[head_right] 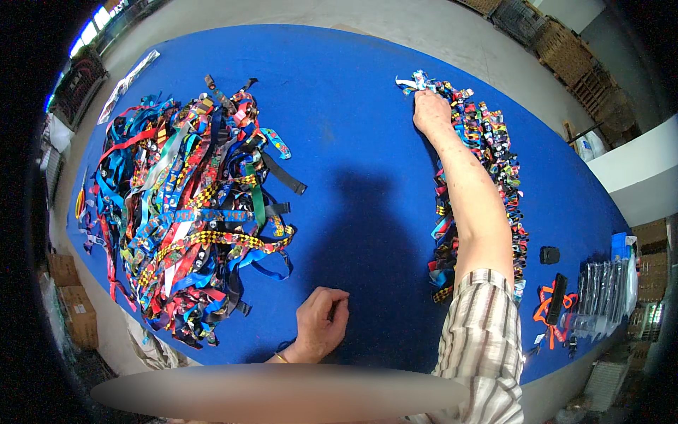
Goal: Assembling decorative ribbon bows from strips of printed fabric in a factory setting.
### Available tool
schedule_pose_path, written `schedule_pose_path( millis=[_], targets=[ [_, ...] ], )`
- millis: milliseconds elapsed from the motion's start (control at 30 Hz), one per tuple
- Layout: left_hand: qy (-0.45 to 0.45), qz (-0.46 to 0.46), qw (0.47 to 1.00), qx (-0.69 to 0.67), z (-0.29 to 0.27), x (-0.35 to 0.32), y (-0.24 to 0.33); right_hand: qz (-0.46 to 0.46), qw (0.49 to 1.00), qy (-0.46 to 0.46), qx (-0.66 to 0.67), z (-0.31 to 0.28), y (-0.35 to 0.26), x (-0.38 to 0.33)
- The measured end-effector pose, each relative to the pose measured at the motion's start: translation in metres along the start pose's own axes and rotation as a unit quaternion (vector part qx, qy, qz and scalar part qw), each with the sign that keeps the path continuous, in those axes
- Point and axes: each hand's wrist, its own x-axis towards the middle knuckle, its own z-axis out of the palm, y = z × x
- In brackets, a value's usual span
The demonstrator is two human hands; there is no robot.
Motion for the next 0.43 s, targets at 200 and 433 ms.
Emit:
schedule_pose_path(
  millis=[200, 433],
  targets=[
    [-0.004, -0.002, 1.000, 0.003, -0.002, 0.001, -0.001, 0.022, 0.999, -0.026, 0.004, -0.003, -0.004, 0.002],
    [-0.010, -0.004, 1.000, 0.000, -0.002, 0.000, 0.000, 0.009, 1.000, 0.013, -0.002, 0.019, 0.016, 0.007]
  ],
)
